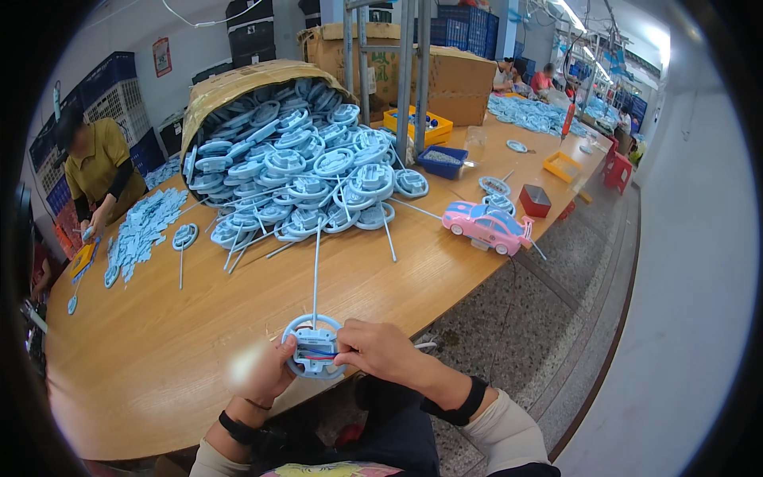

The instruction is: The person assembles light blue plastic toy steering wheels by inserting a small rectangular component into the center of each wheel. They pick up wheels from a large pile, insert the component, and place the finished items on the table.

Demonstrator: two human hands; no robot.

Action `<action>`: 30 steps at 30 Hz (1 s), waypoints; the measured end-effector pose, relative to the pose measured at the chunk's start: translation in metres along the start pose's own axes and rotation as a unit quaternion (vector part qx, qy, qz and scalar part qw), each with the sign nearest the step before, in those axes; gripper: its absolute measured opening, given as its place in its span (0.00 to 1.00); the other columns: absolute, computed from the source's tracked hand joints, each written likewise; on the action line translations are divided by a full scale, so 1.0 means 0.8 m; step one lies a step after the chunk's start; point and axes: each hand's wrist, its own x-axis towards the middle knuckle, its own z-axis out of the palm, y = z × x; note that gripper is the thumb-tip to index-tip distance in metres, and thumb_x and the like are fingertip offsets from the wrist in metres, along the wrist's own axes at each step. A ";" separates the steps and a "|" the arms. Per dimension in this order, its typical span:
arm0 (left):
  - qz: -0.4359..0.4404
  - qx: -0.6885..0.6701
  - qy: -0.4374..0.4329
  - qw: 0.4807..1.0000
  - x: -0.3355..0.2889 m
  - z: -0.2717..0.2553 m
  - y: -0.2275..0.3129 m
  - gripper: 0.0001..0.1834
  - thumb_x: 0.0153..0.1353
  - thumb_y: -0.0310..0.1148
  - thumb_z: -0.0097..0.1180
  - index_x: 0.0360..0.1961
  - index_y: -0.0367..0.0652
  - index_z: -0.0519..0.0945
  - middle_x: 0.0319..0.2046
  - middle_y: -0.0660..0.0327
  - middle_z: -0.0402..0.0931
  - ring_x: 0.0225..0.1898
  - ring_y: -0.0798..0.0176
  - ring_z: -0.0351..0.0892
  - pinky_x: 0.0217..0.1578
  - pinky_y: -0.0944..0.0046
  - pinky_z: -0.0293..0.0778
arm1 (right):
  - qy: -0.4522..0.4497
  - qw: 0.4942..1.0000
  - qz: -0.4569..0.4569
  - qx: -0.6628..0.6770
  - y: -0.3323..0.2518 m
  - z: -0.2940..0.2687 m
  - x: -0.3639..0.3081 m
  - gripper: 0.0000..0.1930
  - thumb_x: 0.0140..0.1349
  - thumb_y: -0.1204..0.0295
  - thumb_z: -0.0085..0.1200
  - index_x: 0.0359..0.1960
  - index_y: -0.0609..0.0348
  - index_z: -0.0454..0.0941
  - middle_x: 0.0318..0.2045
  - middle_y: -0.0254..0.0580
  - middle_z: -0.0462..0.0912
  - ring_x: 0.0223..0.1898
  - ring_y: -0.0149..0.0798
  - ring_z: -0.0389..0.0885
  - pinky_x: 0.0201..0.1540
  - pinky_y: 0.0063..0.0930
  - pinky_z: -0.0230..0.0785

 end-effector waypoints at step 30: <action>-0.268 0.599 -0.017 0.755 -0.181 -0.053 0.113 0.12 0.61 0.35 0.48 0.35 0.37 0.78 0.27 0.57 0.78 0.28 0.63 0.75 0.31 0.66 0.72 | 0.274 0.858 0.322 0.292 0.035 -0.153 -0.058 0.11 0.51 0.76 0.63 0.28 0.61 0.71 0.21 0.31 0.75 0.21 0.20 0.72 0.23 0.13 0.63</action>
